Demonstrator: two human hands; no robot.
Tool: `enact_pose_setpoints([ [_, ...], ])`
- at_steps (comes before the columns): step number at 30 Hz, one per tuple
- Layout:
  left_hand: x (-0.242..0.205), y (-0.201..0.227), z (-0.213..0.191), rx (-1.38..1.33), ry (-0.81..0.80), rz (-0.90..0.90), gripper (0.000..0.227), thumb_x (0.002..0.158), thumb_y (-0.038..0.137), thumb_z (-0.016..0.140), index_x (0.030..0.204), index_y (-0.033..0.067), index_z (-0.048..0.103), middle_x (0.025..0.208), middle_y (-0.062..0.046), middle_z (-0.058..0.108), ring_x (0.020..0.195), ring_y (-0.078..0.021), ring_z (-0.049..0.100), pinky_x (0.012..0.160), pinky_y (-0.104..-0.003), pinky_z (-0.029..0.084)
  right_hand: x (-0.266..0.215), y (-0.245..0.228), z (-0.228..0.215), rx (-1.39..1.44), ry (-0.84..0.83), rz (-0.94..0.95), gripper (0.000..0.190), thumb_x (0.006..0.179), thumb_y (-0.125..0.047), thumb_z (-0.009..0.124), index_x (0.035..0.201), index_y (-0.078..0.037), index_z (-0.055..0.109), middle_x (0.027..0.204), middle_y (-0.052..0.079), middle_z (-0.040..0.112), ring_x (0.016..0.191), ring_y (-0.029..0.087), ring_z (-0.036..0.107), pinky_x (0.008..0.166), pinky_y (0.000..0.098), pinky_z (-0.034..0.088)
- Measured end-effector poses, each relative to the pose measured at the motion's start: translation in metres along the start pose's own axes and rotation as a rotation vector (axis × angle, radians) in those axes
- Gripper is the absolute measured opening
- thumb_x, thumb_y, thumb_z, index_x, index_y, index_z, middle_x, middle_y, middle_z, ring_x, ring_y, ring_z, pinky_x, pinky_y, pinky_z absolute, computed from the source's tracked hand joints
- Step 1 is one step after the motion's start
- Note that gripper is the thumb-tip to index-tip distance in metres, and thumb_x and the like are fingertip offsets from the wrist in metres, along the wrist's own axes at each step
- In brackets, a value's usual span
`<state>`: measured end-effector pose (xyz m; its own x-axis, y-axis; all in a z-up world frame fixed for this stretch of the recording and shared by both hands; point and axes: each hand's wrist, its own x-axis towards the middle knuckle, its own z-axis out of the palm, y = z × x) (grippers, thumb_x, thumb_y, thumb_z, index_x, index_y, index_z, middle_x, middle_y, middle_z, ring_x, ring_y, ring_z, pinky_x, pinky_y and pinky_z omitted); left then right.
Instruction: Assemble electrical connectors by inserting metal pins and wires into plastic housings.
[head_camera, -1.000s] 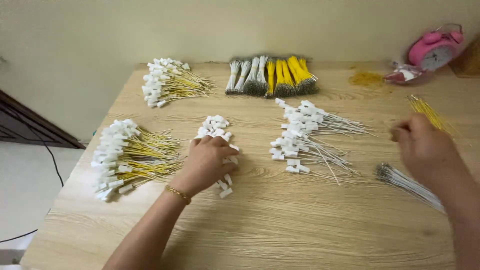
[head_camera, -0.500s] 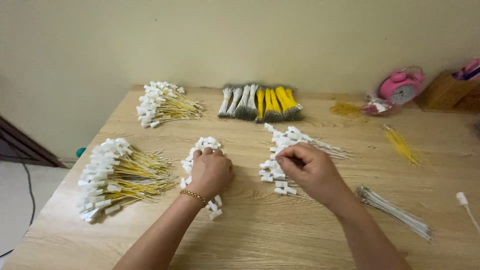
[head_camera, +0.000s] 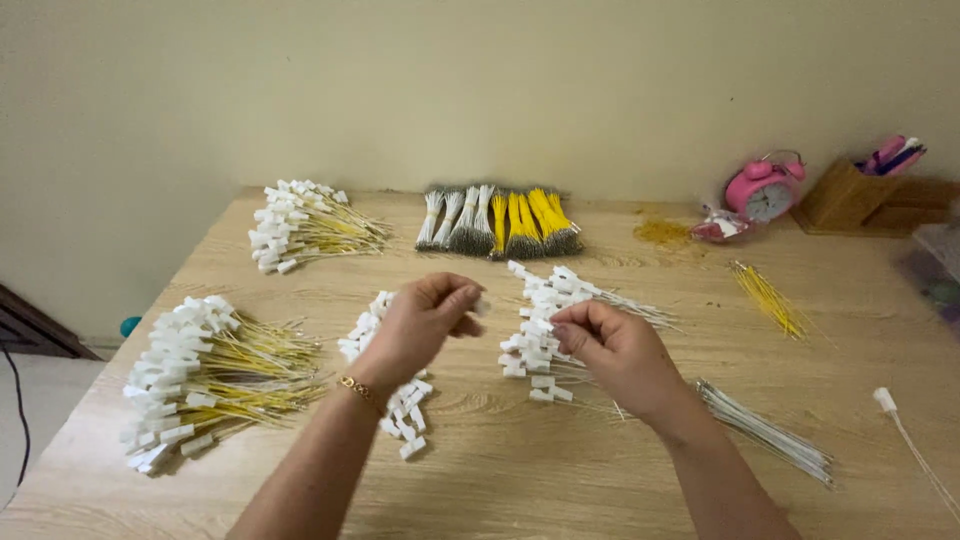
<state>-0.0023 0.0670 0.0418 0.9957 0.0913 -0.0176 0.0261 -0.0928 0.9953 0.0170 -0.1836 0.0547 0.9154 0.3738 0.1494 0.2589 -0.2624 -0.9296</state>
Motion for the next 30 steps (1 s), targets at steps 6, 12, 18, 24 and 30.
enact_pose_setpoints([
  [6,0.013,-0.036,0.045,-0.795,-0.136,-0.096,0.025,0.101,0.015,0.061,0.121,0.0013,0.063,0.103,-0.017,0.076,0.091,-0.0282,0.077,0.078,-0.037,0.065,-0.004,-0.01,-0.001,-0.073,0.041,-0.015,0.014,0.094,-0.017,0.07,0.098,-0.008,0.08,0.065,0.007,0.07,0.067,0.013,0.059,0.066,0.0299,0.052],
  [12,0.007,-0.042,0.059,-0.931,-0.192,-0.112,0.023,0.101,0.023,0.062,0.118,0.0078,0.063,0.112,-0.015,0.076,0.1,-0.0263,0.076,0.084,-0.034,0.062,-0.007,-0.018,-0.002,-0.284,0.061,-0.092,0.015,0.094,-0.02,0.067,0.092,-0.009,0.078,0.065,0.014,0.069,0.063,0.019,0.062,0.062,0.035,0.052],
  [18,0.011,-0.057,0.063,-0.958,-0.12,-0.074,0.02,0.097,0.012,0.067,0.116,0.0078,0.062,0.111,-0.014,0.073,0.097,-0.0273,0.076,0.084,-0.035,0.064,-0.005,-0.009,-0.004,-0.381,0.091,-0.139,0.016,0.094,-0.023,0.067,0.089,-0.013,0.079,0.065,0.009,0.069,0.061,0.02,0.065,0.061,0.033,0.053],
  [24,0.005,-0.051,0.065,-0.941,-0.128,-0.072,0.022,0.097,0.007,0.065,0.118,0.0031,0.062,0.113,-0.017,0.072,0.1,-0.0299,0.075,0.089,-0.04,0.063,-0.006,-0.011,-0.002,-0.448,0.103,-0.21,0.014,0.093,-0.023,0.071,0.085,-0.013,0.075,0.065,0.008,0.067,0.064,0.023,0.068,0.063,0.0348,0.054],
  [30,-0.003,-0.043,0.07,-0.874,-0.108,-0.041,0.024,0.095,0.002,0.066,0.119,0.0005,0.064,0.112,-0.016,0.073,0.096,-0.0271,0.076,0.087,-0.037,0.064,-0.009,-0.012,0.002,-0.487,0.102,-0.208,0.015,0.094,-0.027,0.069,0.087,-0.016,0.074,0.069,0.007,0.067,0.067,0.024,0.069,0.066,0.0361,0.056],
])
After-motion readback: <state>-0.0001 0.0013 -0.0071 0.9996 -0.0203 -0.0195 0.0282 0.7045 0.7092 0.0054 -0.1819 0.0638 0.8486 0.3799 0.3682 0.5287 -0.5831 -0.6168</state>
